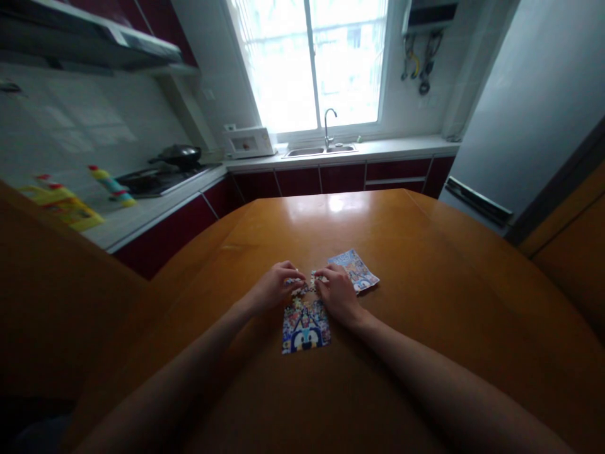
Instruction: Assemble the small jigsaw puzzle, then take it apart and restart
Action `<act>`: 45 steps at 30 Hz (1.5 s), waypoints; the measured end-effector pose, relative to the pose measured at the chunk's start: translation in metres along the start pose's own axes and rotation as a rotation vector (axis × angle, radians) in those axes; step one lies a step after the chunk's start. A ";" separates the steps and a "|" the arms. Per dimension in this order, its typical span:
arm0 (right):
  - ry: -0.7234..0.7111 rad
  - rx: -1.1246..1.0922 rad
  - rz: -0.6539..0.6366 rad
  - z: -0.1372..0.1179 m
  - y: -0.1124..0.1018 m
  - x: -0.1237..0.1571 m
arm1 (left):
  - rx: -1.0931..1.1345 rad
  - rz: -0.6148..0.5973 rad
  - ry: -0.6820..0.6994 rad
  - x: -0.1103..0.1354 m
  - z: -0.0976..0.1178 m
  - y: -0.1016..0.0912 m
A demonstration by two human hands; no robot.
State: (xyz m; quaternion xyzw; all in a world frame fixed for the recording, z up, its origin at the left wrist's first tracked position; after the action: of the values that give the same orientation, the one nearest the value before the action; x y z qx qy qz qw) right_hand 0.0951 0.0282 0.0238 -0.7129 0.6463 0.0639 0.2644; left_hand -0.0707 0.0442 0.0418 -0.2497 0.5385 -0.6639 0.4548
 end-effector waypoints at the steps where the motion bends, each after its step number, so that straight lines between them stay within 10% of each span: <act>1: -0.025 0.071 0.002 -0.004 0.000 0.001 | -0.042 -0.015 0.029 0.001 0.002 -0.003; 6: -0.108 0.283 -0.149 -0.030 0.012 0.015 | -0.087 -0.237 0.235 0.010 0.016 -0.001; 12: -0.113 0.413 -0.389 -0.041 0.033 0.036 | -0.099 -0.236 0.244 0.013 0.017 0.002; 30: 0.043 -0.143 -0.114 -0.015 0.014 0.016 | -0.019 -0.222 0.225 0.009 0.023 -0.003; 45: -0.117 0.418 -0.245 -0.036 0.022 0.027 | 0.008 -0.334 0.185 0.013 0.016 0.010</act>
State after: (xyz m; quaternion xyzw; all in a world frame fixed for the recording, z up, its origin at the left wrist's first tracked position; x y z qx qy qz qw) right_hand 0.0692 -0.0129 0.0364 -0.7110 0.5379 -0.0626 0.4486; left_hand -0.0605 0.0251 0.0349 -0.2717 0.5263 -0.7526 0.2879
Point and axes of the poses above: each hand's wrist, its own x-axis away from the middle knuckle, its own y-axis out of the palm, z = x × y, the point moved 7 cm from there along -x, towards the middle knuckle, and after that the axes turned 15 degrees about -x, right-handed, at the moved point
